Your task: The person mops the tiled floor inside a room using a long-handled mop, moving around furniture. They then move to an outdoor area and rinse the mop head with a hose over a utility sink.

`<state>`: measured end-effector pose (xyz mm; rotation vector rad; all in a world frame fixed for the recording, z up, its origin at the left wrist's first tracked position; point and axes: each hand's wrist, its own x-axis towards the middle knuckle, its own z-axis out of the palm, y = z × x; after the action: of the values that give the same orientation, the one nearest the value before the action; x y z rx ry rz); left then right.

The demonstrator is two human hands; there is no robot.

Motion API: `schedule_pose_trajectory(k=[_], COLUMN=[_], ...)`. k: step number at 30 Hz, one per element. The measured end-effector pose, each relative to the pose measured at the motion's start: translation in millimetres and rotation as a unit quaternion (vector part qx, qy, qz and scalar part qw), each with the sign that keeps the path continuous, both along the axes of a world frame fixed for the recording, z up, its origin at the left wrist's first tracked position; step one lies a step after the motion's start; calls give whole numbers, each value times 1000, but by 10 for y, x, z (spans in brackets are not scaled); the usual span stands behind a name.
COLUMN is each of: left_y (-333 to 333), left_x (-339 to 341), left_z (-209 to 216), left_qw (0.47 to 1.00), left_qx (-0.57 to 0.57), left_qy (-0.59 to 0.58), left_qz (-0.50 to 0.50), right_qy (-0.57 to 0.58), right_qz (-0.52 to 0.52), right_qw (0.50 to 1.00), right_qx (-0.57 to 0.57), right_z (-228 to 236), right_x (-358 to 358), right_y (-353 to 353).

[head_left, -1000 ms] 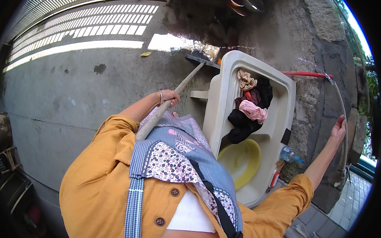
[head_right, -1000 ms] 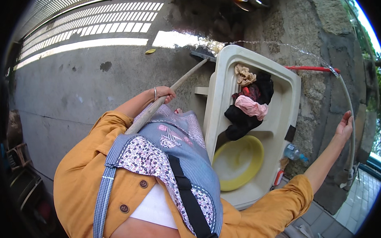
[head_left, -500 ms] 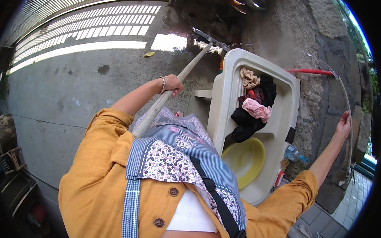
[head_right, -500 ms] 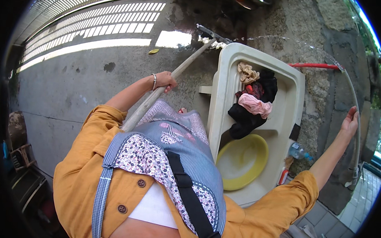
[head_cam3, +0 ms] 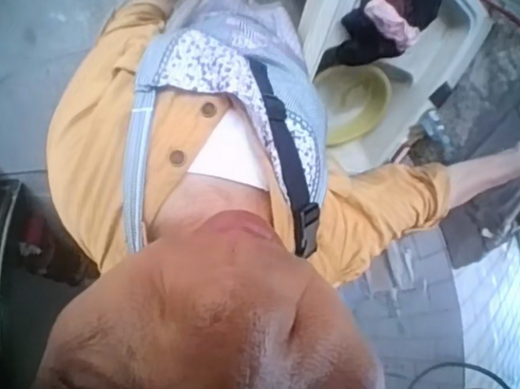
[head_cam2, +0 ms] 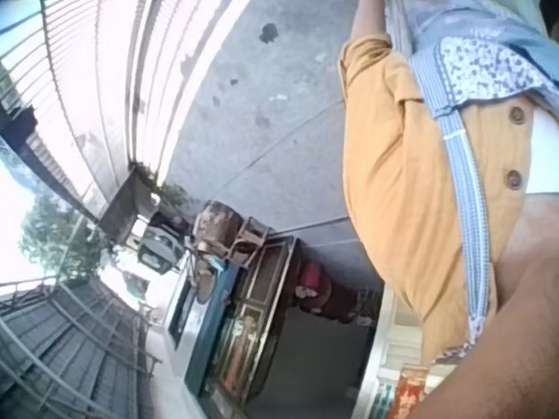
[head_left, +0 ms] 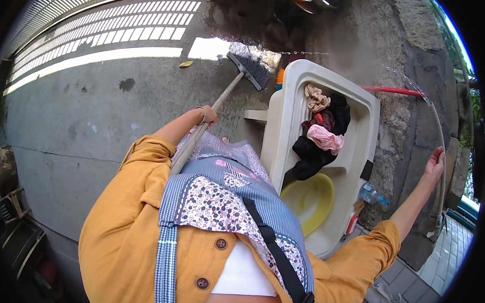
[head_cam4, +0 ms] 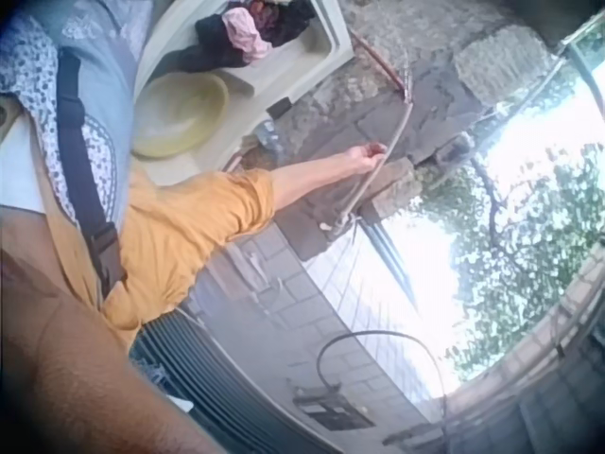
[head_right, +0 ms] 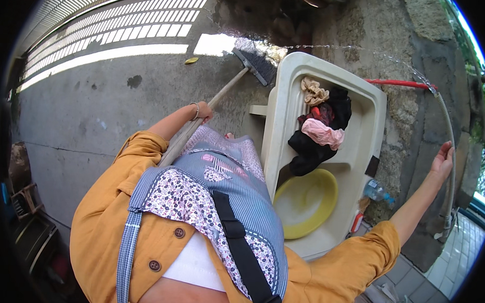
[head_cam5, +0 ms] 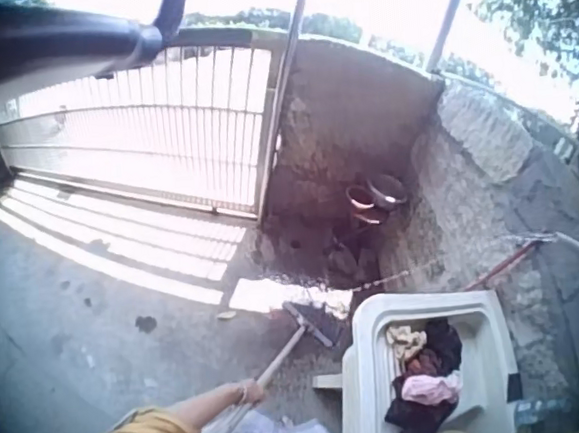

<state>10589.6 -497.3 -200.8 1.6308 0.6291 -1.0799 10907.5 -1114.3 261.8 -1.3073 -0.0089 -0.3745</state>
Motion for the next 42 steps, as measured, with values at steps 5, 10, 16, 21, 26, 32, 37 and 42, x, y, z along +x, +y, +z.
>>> schedule_pose_trajectory(k=[5,10,16,21,26,32,37,42], left_y=[7,1,-15,-26,-29,-20,-44,-34], left_x=[18,29,16,5,4,6,15,-4], left_z=[-17,0,-25,-103,-18,-14,87,-74], left_qw=[997,998,999,1000,999,997,995,997], left_qx=[-19,-7,-6,-13,7,30,38,3], left_qy=[-46,-44,-31,-17,-25,-28,-37,-45], left_qz=[-51,-42,-29,-7,-29,-61,-81,-67], right_qy=[7,0,-6,-11,-10,-14,-19,-21], right_qz=[15,27,29,34,30,21,27,16], right_qw=[1000,999,999,999,998,999,999,999], right_qx=[21,21,33,34,52,47,34,31], right_z=[47,120,160,184,174,157,190,175], right_x=[-114,-158,-183,-167,-165,-173,-173,-180], right_y=[30,102,136,124,151,222,168,244])
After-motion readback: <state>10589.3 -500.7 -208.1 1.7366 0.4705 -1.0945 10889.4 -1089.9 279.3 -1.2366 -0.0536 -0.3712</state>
